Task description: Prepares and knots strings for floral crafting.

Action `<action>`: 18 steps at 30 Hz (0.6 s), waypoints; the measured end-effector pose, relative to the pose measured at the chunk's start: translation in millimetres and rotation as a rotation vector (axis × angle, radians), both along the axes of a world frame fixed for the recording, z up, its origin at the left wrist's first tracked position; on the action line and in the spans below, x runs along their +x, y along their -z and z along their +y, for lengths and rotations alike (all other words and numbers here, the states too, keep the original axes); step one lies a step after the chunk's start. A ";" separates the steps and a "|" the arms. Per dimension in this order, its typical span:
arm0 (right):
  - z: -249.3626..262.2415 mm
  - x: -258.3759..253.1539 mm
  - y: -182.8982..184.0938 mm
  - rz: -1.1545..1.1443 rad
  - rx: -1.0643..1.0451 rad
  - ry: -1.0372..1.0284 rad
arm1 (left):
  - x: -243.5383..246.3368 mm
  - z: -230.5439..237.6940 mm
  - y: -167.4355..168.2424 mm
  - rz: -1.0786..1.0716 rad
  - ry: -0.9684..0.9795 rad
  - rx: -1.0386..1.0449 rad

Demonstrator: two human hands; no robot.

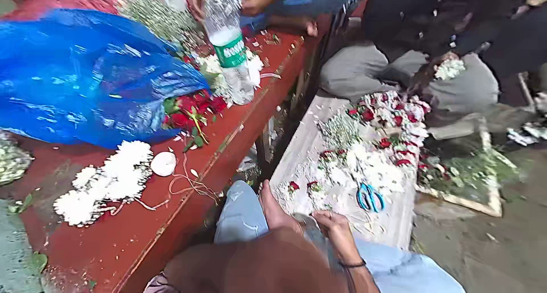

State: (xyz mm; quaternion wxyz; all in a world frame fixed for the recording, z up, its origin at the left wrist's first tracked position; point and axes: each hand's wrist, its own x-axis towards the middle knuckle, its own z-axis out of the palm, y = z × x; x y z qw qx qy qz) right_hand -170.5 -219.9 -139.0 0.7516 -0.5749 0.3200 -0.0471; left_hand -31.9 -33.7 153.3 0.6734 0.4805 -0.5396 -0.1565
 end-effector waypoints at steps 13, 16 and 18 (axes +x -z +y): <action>1.8 -33.1 -32.3 -0.125 -0.016 0.037 | -3.7 -9.4 250.1 0.529 0.066 0.932; -9.7 -41.1 -21.1 -0.078 0.008 0.210 | 8.5 -22.6 270.5 0.271 -0.061 1.098; -18.5 -41.5 -13.6 -0.038 0.013 0.308 | 10.3 -47.2 287.0 -0.013 -0.106 1.328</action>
